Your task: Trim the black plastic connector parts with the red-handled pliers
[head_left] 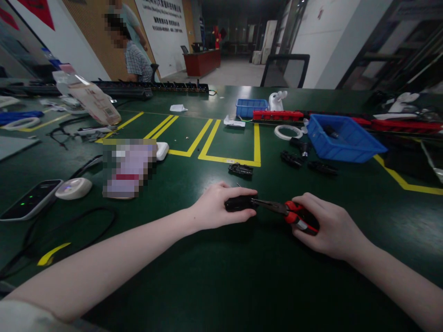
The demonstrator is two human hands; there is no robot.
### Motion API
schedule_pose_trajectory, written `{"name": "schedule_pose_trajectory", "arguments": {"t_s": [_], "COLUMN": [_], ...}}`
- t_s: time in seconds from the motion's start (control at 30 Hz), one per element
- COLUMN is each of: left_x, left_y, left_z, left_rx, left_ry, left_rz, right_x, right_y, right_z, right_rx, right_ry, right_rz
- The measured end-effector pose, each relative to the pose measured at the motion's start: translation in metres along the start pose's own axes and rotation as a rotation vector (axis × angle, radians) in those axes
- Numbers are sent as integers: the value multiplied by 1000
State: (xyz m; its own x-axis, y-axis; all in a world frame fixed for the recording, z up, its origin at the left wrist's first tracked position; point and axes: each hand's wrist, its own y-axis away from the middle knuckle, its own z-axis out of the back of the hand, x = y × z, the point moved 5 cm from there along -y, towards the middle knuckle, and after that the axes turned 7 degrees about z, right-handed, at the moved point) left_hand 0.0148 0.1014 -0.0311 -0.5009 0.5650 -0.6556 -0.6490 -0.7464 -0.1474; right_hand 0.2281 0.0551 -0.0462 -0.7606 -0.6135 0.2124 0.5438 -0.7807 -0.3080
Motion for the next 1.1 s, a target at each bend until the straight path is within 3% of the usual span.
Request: {"name": "schedule_pose_trajectory", "arguments": {"t_s": [0.23,0.37,0.53,0.73,0.83,1.1], "left_x": [0,0,3,7,9,6], "left_y": [-3,-3,0,-1,-3,-4], "left_z": [0,-1,4,2,2,-4], "left_rx": [117,22,-122,-27,-33,70], "left_ry": [192,158,260,631,741,810], "left_rz": [-1,-86,-70,29,57,-27], "right_x": [0,1,3,4,2,-2], "right_y": [-2,-1,-1,-1,-1,-1], "right_z": [1,1,2,3,3,0], "right_rx": [28,38,14,-14,-20,27], "right_ry": [-92,-125,-187,-214,-209,-176], "right_rz": [-22,-41,-57,-82,-99,-118]}}
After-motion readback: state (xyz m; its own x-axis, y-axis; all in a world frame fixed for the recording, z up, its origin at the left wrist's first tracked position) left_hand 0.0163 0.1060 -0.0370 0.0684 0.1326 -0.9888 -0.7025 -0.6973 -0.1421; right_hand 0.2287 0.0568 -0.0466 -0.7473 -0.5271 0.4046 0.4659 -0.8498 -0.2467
